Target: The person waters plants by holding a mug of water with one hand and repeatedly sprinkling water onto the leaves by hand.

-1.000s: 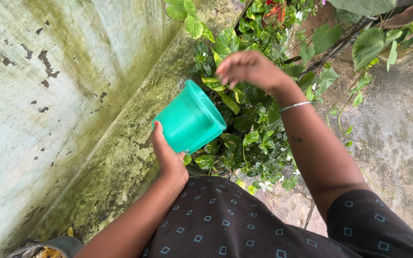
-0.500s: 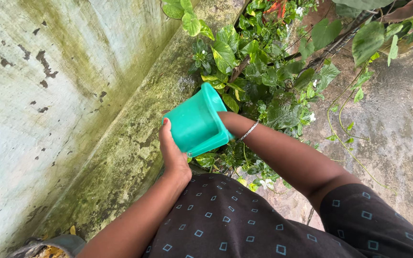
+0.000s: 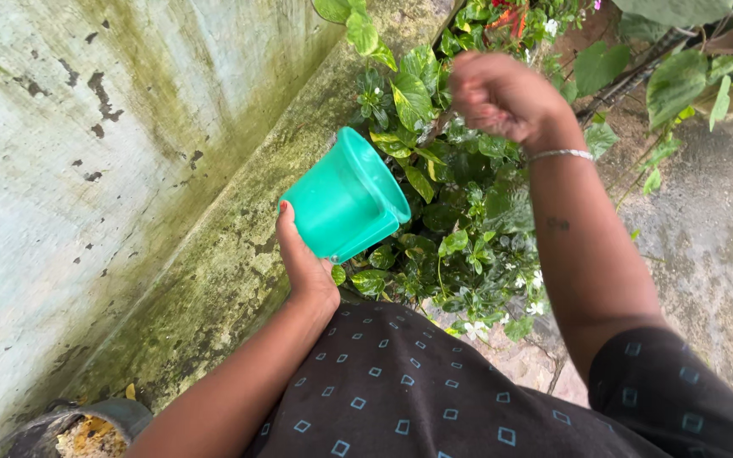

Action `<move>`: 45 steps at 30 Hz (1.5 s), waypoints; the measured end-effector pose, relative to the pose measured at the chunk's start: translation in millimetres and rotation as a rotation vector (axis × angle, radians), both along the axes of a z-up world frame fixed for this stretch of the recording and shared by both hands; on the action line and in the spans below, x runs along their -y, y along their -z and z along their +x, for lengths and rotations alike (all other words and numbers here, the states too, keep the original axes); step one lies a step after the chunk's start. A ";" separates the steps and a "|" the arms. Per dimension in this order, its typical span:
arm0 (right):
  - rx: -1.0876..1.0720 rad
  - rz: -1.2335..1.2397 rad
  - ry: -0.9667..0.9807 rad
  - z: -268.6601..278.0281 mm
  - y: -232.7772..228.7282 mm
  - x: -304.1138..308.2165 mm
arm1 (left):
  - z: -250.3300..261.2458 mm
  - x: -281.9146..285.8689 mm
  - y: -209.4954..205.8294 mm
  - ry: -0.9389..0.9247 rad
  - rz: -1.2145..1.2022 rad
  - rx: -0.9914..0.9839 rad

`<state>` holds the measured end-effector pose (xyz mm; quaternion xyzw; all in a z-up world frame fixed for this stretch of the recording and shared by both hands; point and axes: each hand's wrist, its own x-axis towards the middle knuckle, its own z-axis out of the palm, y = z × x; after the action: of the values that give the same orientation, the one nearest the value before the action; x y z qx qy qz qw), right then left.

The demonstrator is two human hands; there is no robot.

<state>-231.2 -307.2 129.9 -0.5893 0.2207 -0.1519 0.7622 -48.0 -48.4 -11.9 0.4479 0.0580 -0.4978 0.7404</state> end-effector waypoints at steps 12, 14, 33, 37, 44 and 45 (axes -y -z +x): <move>0.257 0.041 0.516 -93.0 -20.0 -5.6 | -8.5 10.6 1.9 0.099 -0.015 -0.002; 0.026 -0.195 0.625 -98.0 -15.7 -13.1 | -10.1 19.2 -2.7 0.113 -0.013 -0.005; 0.212 0.517 0.831 -57.3 115.1 5.7 | -43.7 167.6 -134.0 0.539 -0.079 0.377; 0.351 0.753 0.942 -51.6 117.6 35.4 | -57.4 194.1 -142.7 0.463 -0.132 0.423; 0.485 0.543 0.690 -61.7 33.2 109.8 | -23.7 200.9 -122.8 0.331 -0.206 0.202; 0.148 0.363 0.679 -60.8 23.6 116.4 | -17.4 197.3 -115.6 0.330 -0.213 0.156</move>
<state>-292.0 -423.6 106.3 -0.3257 0.3708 -0.3961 0.7742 -65.4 -245.7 103.7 0.4078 -0.1264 -0.5795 0.6942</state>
